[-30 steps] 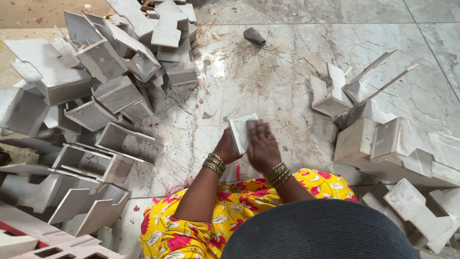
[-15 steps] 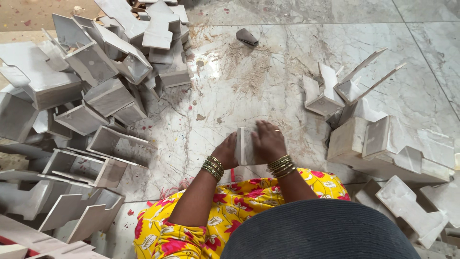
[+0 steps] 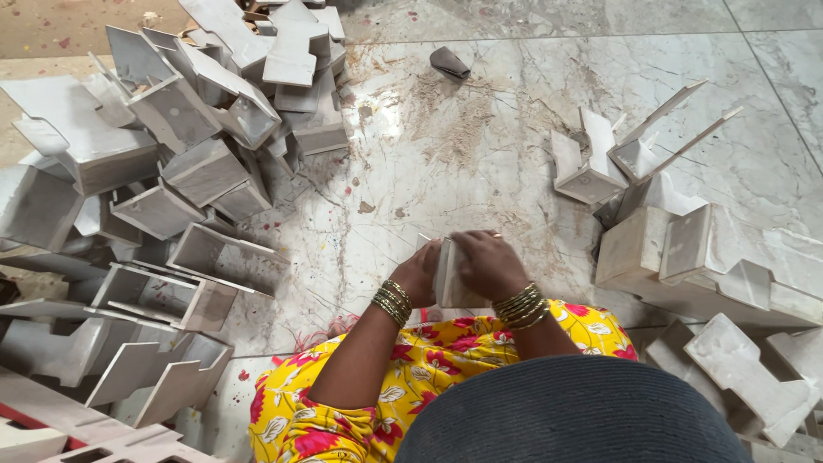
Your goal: The person sits on the floor among a large pile of white foam letter cutouts. They pick up one foam piece at a time, rub and wipe its surfaces with their hand and a small block, then set the piece back on the floor and reach for the next one.
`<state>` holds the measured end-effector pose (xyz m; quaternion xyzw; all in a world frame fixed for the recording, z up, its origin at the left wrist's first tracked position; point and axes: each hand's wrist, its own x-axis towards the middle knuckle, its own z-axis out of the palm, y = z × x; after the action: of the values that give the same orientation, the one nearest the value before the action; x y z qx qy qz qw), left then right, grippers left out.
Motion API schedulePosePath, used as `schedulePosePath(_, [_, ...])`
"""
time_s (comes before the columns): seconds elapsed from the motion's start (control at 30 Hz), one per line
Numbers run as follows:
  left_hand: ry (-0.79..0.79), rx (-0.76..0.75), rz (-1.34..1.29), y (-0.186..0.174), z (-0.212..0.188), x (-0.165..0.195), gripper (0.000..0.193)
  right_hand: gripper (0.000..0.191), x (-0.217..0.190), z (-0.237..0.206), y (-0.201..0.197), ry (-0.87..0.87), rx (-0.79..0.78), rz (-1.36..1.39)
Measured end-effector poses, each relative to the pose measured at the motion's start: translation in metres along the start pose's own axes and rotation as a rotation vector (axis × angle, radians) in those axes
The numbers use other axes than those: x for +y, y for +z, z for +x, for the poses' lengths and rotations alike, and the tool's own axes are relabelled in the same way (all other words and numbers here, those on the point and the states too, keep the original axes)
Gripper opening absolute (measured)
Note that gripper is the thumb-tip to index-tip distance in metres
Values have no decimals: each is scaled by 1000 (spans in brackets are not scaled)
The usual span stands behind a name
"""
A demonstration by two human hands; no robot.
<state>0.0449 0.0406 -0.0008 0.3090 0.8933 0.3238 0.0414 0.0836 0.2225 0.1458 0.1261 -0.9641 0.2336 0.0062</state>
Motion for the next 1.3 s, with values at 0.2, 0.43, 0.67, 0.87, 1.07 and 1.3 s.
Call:
schedulePosePath(0.2, [88, 35, 45, 5, 12, -1, 109, 36, -5, -2, -11, 218, -71, -148])
schedulePosePath(0.43, [-27, -9, 11, 10, 7, -4, 108, 41, -4, -3, 1, -77, 166, -85])
schedulePosePath(0.67, [-98, -34, -85, -3, 15, -6, 104, 43, 39, 4, 0, 182, 65, -172])
schedulePosePath(0.87, [-77, -51, -26, -29, 6, -13, 135, 55, 64, 15, 26, 163, 115, -27])
schedulePosePath(1.07, [-220, -195, -752, -51, -7, -21, 130, 67, 68, 27, 60, 72, 77, 852])
schedulePosePath(1.3, [-870, 490, -866, -16, 10, -34, 81, 78, 38, 25, 109, -197, 18, 454])
